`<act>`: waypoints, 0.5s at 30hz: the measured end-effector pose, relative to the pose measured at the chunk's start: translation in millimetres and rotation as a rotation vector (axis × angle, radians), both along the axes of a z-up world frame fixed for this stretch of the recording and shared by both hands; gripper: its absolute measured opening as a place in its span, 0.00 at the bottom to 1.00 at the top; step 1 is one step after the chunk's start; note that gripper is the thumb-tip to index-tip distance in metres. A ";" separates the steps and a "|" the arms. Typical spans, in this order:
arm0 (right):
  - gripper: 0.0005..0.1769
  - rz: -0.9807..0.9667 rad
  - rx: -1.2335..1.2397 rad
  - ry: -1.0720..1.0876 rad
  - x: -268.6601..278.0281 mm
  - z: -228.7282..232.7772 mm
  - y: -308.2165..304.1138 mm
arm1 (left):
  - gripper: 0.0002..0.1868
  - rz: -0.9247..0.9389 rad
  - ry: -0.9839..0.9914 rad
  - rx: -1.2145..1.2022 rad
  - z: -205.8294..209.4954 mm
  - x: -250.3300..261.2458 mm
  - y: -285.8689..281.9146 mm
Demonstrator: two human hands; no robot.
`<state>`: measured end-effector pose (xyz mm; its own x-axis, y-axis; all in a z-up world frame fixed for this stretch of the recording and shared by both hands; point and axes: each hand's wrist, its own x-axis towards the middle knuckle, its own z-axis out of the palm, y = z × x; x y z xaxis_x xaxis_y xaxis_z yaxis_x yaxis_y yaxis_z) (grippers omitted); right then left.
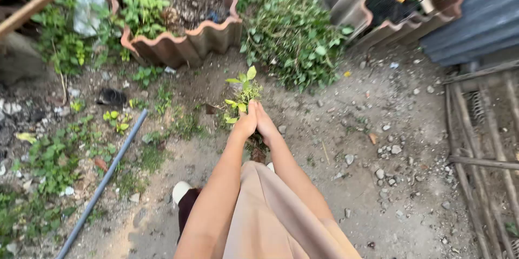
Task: Pulling weeds and clearing debris from a garden patch by hand.
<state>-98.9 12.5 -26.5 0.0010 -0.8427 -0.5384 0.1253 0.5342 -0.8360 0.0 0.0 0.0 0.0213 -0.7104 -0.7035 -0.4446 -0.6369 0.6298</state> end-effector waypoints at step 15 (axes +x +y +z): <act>0.37 0.045 -0.218 0.162 -130.6 251.6 -75.7 | 0.53 0.010 0.317 -0.168 244.6 -131.7 -82.6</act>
<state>-229.5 -63.2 225.2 -0.0300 -0.9396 -0.3408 -0.0395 0.3418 -0.9389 -131.7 -82.6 244.6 -0.1714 -0.8178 -0.5493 -0.2045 -0.5159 0.8319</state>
